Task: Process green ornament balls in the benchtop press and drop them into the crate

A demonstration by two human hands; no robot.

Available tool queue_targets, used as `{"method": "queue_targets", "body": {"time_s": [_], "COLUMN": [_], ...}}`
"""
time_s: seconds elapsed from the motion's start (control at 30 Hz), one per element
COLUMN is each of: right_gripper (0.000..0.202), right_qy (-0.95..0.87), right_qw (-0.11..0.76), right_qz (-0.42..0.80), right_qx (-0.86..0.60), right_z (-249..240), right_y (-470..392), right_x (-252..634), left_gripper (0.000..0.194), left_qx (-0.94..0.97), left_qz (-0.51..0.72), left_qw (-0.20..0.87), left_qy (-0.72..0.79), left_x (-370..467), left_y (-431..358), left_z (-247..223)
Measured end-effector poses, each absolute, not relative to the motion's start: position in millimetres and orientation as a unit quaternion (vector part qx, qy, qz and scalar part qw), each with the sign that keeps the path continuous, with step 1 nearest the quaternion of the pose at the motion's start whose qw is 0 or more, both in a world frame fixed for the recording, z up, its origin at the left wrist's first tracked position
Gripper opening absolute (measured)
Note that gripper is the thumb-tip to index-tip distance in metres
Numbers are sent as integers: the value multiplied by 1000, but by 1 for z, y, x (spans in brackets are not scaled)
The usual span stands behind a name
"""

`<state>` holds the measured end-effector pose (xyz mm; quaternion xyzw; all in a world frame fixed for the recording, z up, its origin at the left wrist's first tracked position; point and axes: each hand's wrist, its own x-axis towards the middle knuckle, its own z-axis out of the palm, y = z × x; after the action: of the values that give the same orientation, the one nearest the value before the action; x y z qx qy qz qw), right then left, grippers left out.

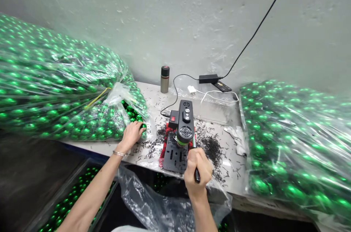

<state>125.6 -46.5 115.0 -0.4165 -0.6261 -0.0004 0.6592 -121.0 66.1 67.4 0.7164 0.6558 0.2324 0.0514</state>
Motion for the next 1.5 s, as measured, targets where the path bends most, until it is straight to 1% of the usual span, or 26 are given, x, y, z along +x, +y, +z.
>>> {"method": "queue_targets", "body": {"time_s": [0.07,0.1,0.27,0.33,0.43,0.53,0.6,0.67,0.73,0.83,0.93,1.1,1.17,1.3,1.5], "right_gripper": [25,25,26,26,26,26,26,27,29,30,32,32,31,28,26], "right_qy": [-629,-631,-631,-631,-635,-634,-629,-623,-621,-627,-630,-632,-634,-638,-650], "right_qw": [660,660,660,657,654,657,659,662,664,660,661,654,650,641,630], "right_qz": [-3,-5,-14,-15,-15,-14,-13,-12,-10,-12,-12,-8,-8,-1,-5], "right_qx": [-410,-408,-407,-413,-410,-408,-412,-416,-416,-413,-408,-416,-419,-426,-426], "right_z": [113,112,108,107,107,106,105,104,104,103,103,104,104,106,107], "right_y": [-46,-46,-46,-46,-47,-47,-47,-46,-46,-46,-47,-47,-48,-49,-51], "right_x": [126,126,128,128,128,127,127,127,127,127,127,126,126,126,126], "left_gripper": [17,16,24,30,39,50,53,51,45,38,33,36,38,50,55], "left_qx": [728,732,742,739,688,575,476,373,287,222,212,240,253,325,409], "left_qz": [153,137,146,186,317,441,499,528,529,513,505,496,506,528,503], "left_qw": [61,68,87,127,269,433,537,633,707,763,775,761,740,666,606], "left_qy": [666,663,648,635,595,537,486,425,372,323,314,343,363,415,461], "left_x": [-125,-125,-123,-124,-126,-122,-116,-107,-97,-82,-68,-51,-46,-38,-27], "left_y": [82,87,91,87,73,51,34,18,6,-5,-10,-15,-15,-13,-4], "left_z": [71,71,67,67,65,62,59,55,51,44,40,36,35,31,27]}}
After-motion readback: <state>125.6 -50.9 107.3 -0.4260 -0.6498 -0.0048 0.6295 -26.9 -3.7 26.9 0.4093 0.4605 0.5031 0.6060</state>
